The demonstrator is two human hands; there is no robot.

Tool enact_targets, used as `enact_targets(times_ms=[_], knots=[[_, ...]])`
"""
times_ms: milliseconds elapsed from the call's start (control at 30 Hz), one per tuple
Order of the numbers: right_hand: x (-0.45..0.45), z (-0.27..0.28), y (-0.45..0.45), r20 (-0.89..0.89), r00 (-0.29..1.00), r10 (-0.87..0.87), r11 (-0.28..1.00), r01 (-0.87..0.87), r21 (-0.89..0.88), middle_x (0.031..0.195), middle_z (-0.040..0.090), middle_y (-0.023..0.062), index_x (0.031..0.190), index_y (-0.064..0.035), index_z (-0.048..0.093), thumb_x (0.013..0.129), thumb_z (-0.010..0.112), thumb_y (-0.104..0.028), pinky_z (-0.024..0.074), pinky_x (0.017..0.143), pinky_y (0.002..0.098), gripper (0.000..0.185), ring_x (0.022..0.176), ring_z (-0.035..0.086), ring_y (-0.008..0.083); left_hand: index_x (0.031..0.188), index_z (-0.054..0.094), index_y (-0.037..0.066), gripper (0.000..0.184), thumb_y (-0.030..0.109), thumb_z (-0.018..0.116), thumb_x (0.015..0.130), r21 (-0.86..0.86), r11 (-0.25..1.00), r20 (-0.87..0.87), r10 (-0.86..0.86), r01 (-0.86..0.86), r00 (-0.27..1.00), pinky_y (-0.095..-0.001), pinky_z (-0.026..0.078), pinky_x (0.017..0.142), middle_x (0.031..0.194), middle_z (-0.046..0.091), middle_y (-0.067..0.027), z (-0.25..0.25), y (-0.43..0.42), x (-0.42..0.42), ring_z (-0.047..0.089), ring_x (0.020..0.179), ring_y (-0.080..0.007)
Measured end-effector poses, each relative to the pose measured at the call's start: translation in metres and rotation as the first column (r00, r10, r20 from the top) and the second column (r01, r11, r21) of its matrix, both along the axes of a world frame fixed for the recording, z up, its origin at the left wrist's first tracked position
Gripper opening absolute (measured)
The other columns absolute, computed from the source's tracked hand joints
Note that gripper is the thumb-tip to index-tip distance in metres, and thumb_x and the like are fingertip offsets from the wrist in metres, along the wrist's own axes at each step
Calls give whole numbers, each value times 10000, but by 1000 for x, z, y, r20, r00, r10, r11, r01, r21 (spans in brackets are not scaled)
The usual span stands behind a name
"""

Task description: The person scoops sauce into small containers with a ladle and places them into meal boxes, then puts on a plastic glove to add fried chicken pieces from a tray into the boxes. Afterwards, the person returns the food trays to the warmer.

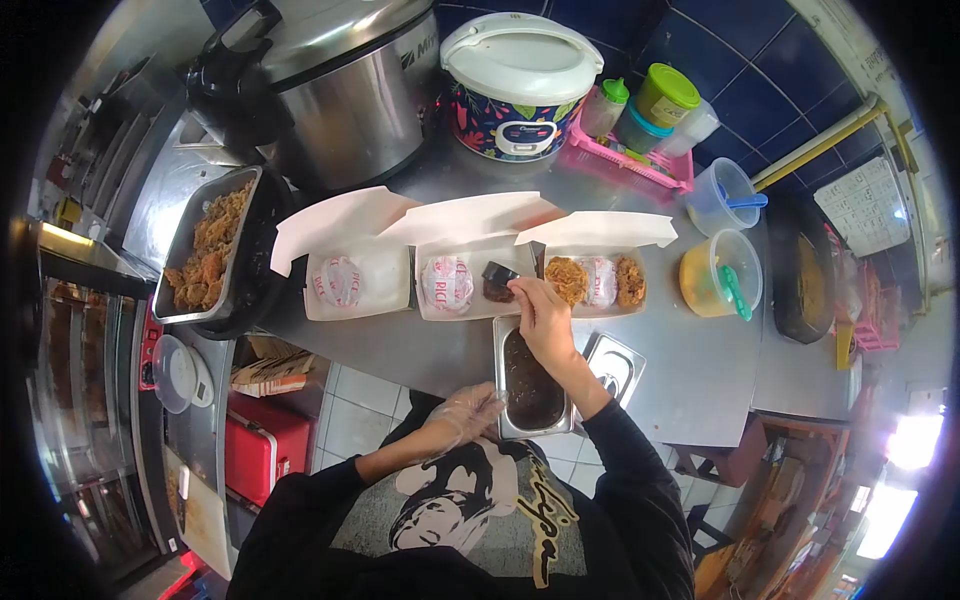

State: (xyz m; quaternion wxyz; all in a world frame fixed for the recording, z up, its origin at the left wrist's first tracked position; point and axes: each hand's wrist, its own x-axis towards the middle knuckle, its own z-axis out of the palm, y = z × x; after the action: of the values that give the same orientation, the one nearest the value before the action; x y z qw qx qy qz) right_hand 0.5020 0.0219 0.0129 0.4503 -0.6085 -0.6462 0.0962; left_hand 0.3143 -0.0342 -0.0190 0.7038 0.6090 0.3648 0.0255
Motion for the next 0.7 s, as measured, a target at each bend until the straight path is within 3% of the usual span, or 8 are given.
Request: enact_targets(times_ms=[200, 300, 367, 433, 467, 600, 667, 700], knots=[[3, 6, 1, -109, 992, -56, 998, 52, -43, 828, 626, 139, 938, 18, 605, 872, 536, 4, 488, 621, 295, 97, 694, 628, 227, 983, 508, 24, 187, 203, 463, 953, 18, 1000, -18, 2, -2, 1000, -282, 517, 635, 840, 593, -65, -5, -2, 0, 615, 686, -129], [9, 15, 0, -365, 904, -221, 974, 186, -129, 797, 635, 94, 950, 7, 613, 931, 476, -60, 473, 594, 255, 154, 678, 621, 145, 984, 504, 18, 188, 199, 460, 954, 58, 998, -16, 3, -2, 1000, -281, 516, 640, 843, 586, -62, -6, -3, 0, 610, 696, -127], [20, 12, -2, -653, 716, -246, 969, 190, -157, 781, 630, 82, 983, 34, 584, 974, 424, -146, 481, 606, 241, 241, 666, 605, 127, 976, 503, 14, 187, 194, 457, 955, 177, 984, -13, -5, 7, 1000, -280, 515, 646, 832, 577, -56, -7, -3, 0, 605, 704, -123], [30, 13, -6, -857, 475, -200, 975, 182, -127, 781, 627, 97, 998, 54, 562, 979, 420, -168, 490, 618, 248, 265, 656, 602, 144, 959, 503, 14, 182, 191, 461, 953, -61, 997, -16, 40, -41, 999, -277, 513, 645, 820, 567, -48, 5, -1, 1, 603, 711, -118], [32, 20, -14, -864, 425, -271, 958, 208, -198, 813, 621, 94, 1027, 51, 552, 979, 428, -206, 485, 635, 262, 289, 673, 586, 137, 950, 504, 14, 181, 190, 464, 952, -179, 982, -22, 63, -66, 998, -276, 513, 644, 813, 561, -45, 13, 1, 1, 602, 715, -116], [34, 47, -58, -850, 449, -275, 956, 221, -192, 780, 600, 83, 990, 49, 563, 980, 421, -189, 482, 611, 259, 277, 692, 601, 155, 920, 525, 38, 235, 270, 496, 936, -158, 981, 3, 118, -117, 993, -292, 493, 592, 753, 586, -64, 7, -2, 1, 608, 652, -143], [26, 59, -88, -631, 695, -345, 936, 202, -290, 787, 609, 91, 950, 41, 579, 965, 433, -135, 492, 597, 270, 229, 720, 614, 158, 921, 522, 39, 230, 266, 488, 940, -27, 997, -51, 69, -70, 996, -275, 489, 585, 743, 585, -54, 16, 4, -1, 602, 644, -137], [22, 60, -101, -495, 791, -359, 918, 203, -341, 790, 613, 95, 930, 36, 587, 957, 440, -109, 497, 590, 276, 209, 735, 621, 159, 920, 521, 39, 239, 274, 484, 942, -66, 994, -51, 81, -84, 995, -275, 485, 584, 739, 584, -51, 21, 5, -1, 597, 640, -133]])
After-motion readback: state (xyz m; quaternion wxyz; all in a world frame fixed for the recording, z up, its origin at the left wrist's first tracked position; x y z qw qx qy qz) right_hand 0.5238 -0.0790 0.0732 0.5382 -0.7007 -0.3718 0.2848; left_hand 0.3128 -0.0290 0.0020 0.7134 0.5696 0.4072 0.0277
